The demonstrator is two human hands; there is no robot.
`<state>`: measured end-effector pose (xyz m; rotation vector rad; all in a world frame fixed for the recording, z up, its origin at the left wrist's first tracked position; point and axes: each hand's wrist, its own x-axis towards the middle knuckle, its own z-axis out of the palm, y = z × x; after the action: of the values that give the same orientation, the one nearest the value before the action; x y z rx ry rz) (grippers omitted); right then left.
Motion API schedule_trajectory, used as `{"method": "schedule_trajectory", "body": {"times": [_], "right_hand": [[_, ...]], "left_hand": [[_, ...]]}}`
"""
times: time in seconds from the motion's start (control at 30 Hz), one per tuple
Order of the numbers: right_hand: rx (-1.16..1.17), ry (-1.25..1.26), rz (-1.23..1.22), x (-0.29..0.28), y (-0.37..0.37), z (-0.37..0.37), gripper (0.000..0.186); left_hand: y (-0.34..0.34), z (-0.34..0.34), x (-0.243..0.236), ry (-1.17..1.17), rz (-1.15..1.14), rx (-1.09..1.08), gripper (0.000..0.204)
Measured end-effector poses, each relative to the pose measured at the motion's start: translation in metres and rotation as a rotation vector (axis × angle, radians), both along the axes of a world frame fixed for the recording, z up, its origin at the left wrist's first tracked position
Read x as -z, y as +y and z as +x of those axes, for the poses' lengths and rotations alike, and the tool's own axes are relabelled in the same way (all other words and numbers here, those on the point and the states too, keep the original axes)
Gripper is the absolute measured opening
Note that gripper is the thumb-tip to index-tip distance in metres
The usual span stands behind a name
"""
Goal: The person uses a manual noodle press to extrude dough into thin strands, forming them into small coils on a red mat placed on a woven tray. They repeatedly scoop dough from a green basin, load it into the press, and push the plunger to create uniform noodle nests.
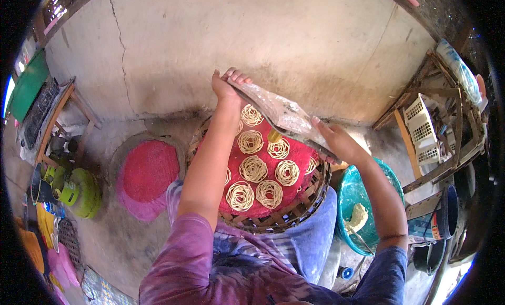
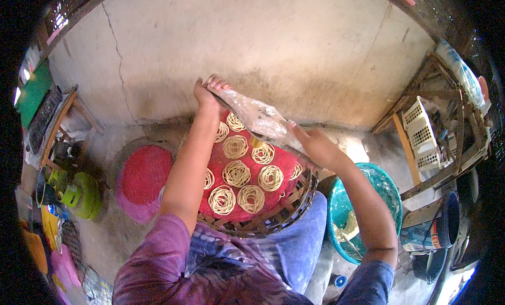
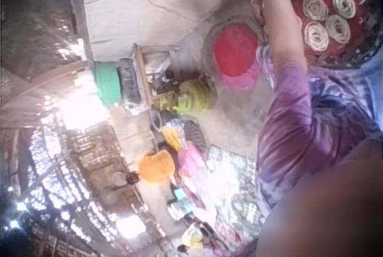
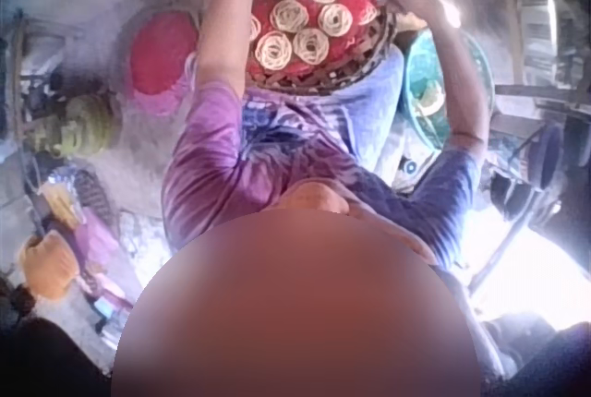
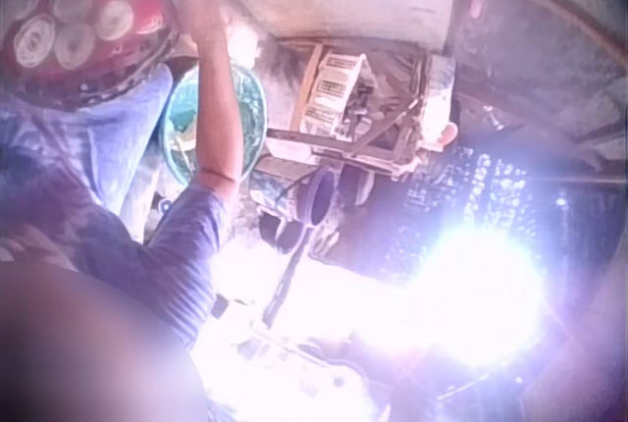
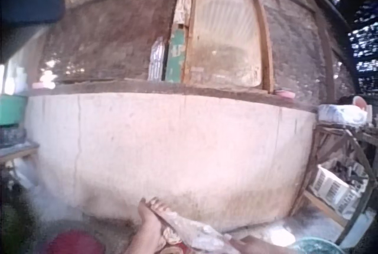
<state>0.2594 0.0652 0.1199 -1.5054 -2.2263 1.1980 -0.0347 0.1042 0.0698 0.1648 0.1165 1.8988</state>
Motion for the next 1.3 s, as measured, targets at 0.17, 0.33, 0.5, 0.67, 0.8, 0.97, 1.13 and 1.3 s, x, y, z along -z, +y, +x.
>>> {"method": "schedule_trajectory", "body": {"times": [0.17, 0.33, 0.5, 0.67, 0.8, 0.97, 1.13, 1.3], "right_hand": [[-0.014, -0.054, -0.121, 0.000, -0.006, 0.022, 0.078], [-0.069, 0.162, -0.434, 0.008, 0.003, 0.036, 0.083], [0.000, 0.943, -1.093, 0.073, 0.013, 0.015, 0.090], [-0.206, 1.079, -1.202, 0.131, 0.030, 0.005, 0.079], [-0.202, 0.757, -0.989, 0.133, 0.036, 0.003, 0.064], [-0.112, 0.439, -0.685, 0.090, 0.025, -0.002, 0.062], [-0.168, 0.405, -0.655, 0.025, 0.028, 0.020, 0.071], [-0.074, -0.065, -0.202, -0.011, 0.025, 0.049, 0.073]], "left_hand": [[-0.001, 0.017, 0.031, -0.040, -0.096, -0.019, 0.029], [0.012, 0.020, 0.056, -0.096, 0.160, 0.110, 0.029], [0.014, 0.012, 0.064, -0.224, 0.298, 0.176, 0.029], [0.011, 0.012, 0.068, -0.352, 0.284, 0.182, 0.037], [0.010, 0.005, 0.062, -0.303, 0.267, 0.078, 0.030], [0.004, -0.007, 0.033, -0.270, 0.344, 0.123, 0.042], [0.005, -0.004, 0.000, -0.037, 0.431, 0.188, 0.049], [0.036, 0.050, 0.012, 0.012, 0.058, 0.004, 0.049]]}}
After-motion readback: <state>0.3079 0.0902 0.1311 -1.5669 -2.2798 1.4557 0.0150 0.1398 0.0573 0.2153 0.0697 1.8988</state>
